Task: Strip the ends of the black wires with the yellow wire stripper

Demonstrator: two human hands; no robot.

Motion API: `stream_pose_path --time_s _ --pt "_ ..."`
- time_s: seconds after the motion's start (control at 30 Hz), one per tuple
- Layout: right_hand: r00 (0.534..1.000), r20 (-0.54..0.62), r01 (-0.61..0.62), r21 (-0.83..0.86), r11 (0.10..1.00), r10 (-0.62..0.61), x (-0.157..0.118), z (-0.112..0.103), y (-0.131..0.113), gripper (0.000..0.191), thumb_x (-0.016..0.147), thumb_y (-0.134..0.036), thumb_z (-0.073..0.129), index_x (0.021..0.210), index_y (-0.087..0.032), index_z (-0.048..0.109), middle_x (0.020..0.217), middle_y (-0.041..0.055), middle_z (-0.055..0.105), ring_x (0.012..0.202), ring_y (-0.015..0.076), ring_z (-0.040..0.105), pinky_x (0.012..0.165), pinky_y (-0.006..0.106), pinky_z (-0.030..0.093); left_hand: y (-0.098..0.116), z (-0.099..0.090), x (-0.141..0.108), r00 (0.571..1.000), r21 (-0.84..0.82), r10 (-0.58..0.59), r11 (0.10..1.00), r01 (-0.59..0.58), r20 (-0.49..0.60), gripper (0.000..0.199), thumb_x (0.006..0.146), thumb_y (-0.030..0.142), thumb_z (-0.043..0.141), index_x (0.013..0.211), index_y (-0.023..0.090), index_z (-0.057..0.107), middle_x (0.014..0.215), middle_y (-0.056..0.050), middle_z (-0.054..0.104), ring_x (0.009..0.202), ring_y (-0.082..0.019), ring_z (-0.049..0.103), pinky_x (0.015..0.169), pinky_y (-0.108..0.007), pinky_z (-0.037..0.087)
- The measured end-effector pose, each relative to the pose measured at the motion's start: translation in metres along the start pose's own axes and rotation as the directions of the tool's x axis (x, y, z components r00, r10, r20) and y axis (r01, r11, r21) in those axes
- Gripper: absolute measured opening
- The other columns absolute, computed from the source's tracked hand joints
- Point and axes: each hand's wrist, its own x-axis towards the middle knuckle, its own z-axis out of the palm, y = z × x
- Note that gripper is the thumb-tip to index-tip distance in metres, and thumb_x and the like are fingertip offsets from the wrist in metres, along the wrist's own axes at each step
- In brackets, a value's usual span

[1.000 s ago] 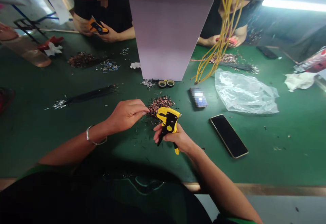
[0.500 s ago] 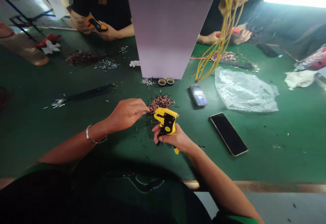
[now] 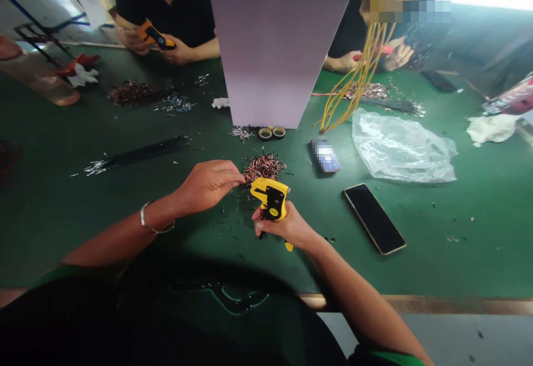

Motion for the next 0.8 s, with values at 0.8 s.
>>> stream_pose_path --time_s 0.8 --pt "0.994 -0.101 -0.044 -0.106 0.993 0.033 -0.0032 0.0056 0.0024 0.027 0.069 -0.037 0.083 0.068 -0.019 0.063 0.051 -0.0002 0.064 0.049 0.0156 0.060 0.058 0.033 0.055 -0.0028 -0.0010 0.0011 0.999 0.032 0.046 0.998 -0.046 0.004 0.019 0.097 0.021 0.055 0.095 0.021 0.073 0.091 -0.004 0.074 0.082 -0.015 0.068 0.071 -0.027 0.051"
